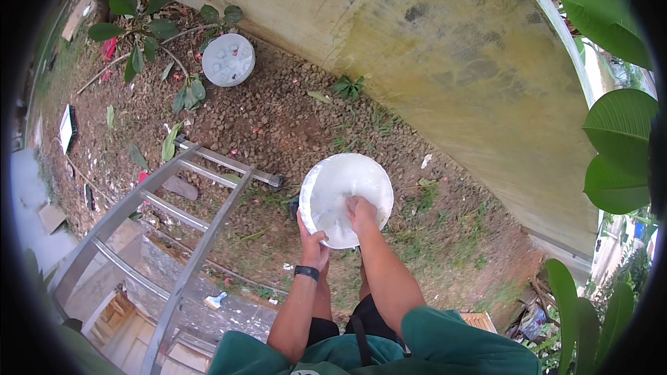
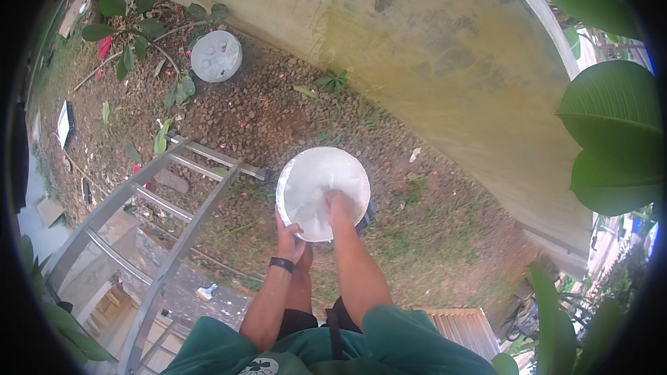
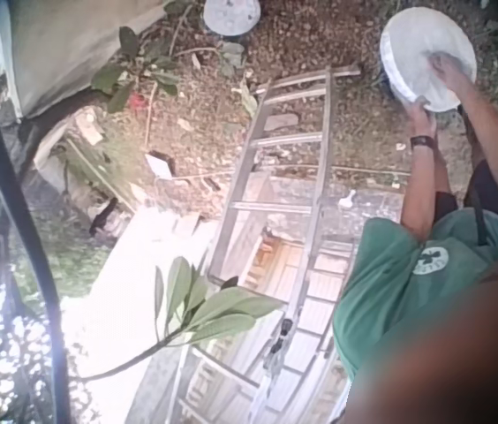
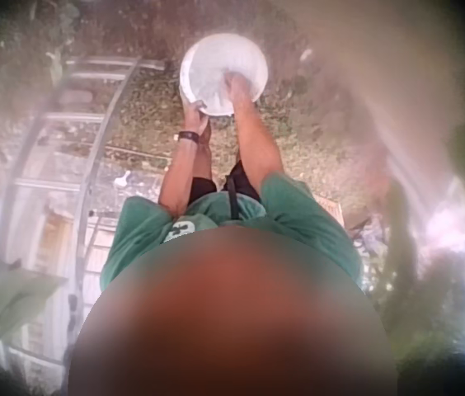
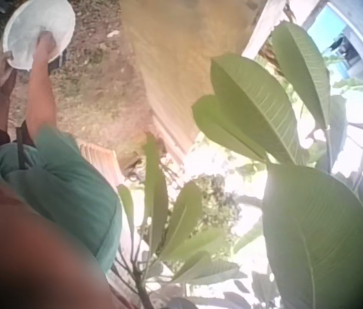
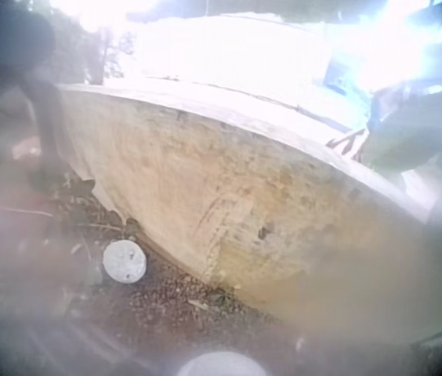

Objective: The person scoops white plaster from a bucket and applies it by hand to a curved concrete wall, smoothing the surface. They repeatedly refill the bucket and continue applying plaster along the wall.

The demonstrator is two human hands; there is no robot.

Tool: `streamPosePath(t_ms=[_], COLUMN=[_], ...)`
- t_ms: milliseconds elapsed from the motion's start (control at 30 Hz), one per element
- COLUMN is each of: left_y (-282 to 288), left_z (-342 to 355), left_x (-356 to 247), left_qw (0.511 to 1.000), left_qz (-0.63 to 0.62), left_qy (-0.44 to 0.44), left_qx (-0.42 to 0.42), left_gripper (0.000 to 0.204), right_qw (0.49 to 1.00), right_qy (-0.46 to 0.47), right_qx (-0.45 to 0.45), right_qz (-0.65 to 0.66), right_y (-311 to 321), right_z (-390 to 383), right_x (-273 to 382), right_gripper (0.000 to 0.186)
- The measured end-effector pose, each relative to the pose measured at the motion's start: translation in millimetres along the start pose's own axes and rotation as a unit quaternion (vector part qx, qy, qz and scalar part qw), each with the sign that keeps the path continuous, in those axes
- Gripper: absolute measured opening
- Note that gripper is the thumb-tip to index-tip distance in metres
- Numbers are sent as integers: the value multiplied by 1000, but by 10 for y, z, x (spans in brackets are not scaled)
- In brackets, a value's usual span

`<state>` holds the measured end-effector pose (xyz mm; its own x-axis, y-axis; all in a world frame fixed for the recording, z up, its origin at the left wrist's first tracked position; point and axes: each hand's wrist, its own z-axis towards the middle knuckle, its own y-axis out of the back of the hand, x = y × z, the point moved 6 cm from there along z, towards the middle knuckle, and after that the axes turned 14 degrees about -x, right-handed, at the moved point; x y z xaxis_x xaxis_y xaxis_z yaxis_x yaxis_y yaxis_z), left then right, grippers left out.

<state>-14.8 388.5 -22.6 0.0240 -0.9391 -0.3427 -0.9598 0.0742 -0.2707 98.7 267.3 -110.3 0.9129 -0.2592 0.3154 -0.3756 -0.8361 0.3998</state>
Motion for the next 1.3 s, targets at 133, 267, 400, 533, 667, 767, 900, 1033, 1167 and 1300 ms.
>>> streamPosePath(t_ms=[133, 267, 400, 533, 667, 767, 900, 1033, 1167, 1300], left_y=[123, 117, 98, 46, 71, 81, 56, -97, -185, -267], left_z=[90, 133, 75, 36, 69, 108, 134, 104, 5, -14], left_x=[3, -107, -188, -230, -199, -178, -217, -270, -224, -321], left_qw=[999, 1000, 1000, 1000, 1000, 1000, 999, 999, 1000, 998], left_qz=[-18, 7, 5, 6, 17, 22, 30, 43, 13, 35], left_qy=[10, -5, 10, -3, -5, -7, -15, -28, 0, -45], left_qx=[-37, -20, -23, 9, -2, -7, -16, 19, 14, 42], left_gripper=[114, 114, 114, 114, 115, 115, 116, 115, 115, 114], right_qw=[934, 910, 952, 986, 996, 981, 825, 888, 981, 995], right_qy=[-205, -9, 16, -47, -52, -183, 23, 131, 2, -19], right_qx=[178, 309, 278, 163, -7, 22, 455, 374, 193, -1], right_qz=[232, 277, 125, 9, -67, 60, 334, 235, -6, -100], right_y=[-476, -667, -567, -224, 8, -156, -520, -415, -190, 39], right_z=[-544, -1155, -1124, -435, -5, -274, -1240, -1500, -765, -118], right_x=[540, 1776, 1615, 593, -147, 21, 1784, 2200, 1056, 135], right_gripper=[31, 44, 44, 40, 28, 25, 48, 42, 37, 31])
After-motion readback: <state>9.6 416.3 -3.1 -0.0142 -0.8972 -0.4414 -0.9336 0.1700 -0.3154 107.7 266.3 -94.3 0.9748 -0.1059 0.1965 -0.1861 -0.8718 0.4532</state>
